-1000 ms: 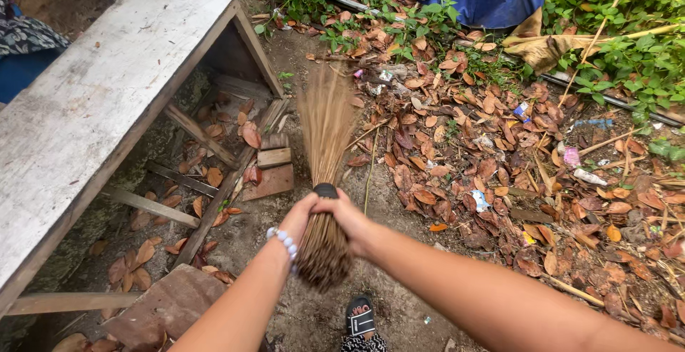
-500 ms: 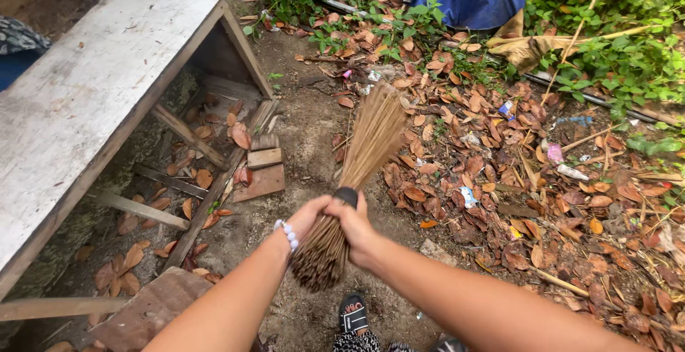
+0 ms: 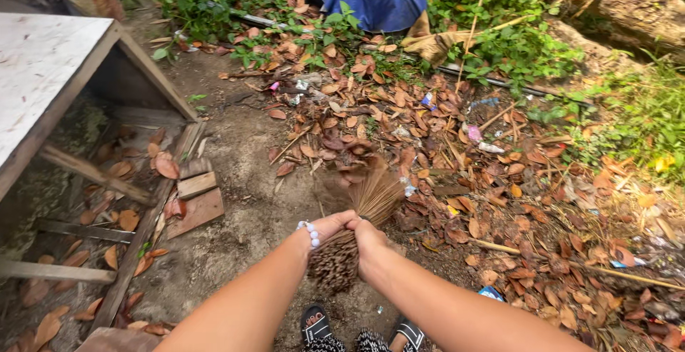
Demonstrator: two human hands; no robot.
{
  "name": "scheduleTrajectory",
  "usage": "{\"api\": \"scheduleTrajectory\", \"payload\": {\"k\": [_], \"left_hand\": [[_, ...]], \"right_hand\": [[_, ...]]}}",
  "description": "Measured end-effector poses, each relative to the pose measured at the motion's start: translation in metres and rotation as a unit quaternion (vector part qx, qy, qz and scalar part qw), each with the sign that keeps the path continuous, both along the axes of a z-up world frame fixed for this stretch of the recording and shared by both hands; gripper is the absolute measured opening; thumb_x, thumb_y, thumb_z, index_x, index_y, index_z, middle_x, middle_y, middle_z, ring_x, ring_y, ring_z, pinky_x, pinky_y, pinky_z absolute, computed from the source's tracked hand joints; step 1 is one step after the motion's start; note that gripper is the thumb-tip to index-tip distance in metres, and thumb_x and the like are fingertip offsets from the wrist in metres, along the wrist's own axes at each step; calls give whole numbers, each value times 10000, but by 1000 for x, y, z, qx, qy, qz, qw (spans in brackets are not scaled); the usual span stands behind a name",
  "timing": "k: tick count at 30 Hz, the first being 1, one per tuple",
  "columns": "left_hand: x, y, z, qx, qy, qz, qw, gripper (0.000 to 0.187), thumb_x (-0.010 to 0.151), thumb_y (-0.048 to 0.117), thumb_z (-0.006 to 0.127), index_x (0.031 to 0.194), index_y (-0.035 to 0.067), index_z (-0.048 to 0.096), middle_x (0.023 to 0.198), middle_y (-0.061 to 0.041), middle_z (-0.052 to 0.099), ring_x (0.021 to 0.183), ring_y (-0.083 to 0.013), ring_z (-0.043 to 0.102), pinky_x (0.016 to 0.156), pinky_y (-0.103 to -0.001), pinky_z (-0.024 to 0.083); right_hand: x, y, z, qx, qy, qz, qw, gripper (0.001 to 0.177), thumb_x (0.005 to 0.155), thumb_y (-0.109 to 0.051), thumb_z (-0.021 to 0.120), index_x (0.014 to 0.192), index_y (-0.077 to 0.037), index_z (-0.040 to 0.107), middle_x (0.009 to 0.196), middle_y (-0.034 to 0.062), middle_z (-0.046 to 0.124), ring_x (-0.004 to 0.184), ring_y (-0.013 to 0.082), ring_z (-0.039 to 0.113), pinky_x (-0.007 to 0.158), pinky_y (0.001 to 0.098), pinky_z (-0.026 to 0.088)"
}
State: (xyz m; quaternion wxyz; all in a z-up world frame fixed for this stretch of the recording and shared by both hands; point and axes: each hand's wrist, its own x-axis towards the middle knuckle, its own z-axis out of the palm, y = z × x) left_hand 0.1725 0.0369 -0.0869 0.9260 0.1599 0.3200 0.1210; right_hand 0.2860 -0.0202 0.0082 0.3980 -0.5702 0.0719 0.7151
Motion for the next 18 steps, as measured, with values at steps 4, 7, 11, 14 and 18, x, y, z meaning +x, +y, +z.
{"api": "scheduleTrajectory", "payload": {"k": [4,7,11,14,18], "left_hand": [[8,-9,83,19,95,12,995,353,917,401,593,986,78,717,910,-98,769,755,-208,710,739,-355,590],[24,-12,119,97,102,-24,990,372,897,374,644,1038,36,710,889,-130,761,705,-234,708,695,-368,599],[73,-14,104,89,225,84,967,382,885,375,672,1033,27,727,925,-150,769,695,-259,719,682,-397,586],[125,-23,37,49,274,121,953,402,885,385,624,993,10,725,914,-180,773,671,-295,729,680,-429,590],[181,-47,-73,-20,188,35,981,378,904,389,571,969,47,719,915,-164,756,684,-305,709,687,-456,580]], "right_hand": [[0,-22,58,56,-213,-39,975,319,858,-102,651,1158,-59,552,1107,162,699,963,284,707,870,451,579],[20,-21,66,139,-168,-68,974,422,820,-55,643,1193,-163,479,1104,144,651,956,283,686,863,467,581],[90,8,1,99,96,131,982,353,840,-245,594,1062,14,686,1005,194,764,869,329,723,812,446,600],[150,16,-81,76,154,245,954,342,882,-257,603,1075,3,712,971,187,770,851,327,721,831,465,590],[211,-27,-139,78,21,270,959,279,920,-228,630,1066,-2,704,990,173,758,883,338,722,860,480,597]]}}
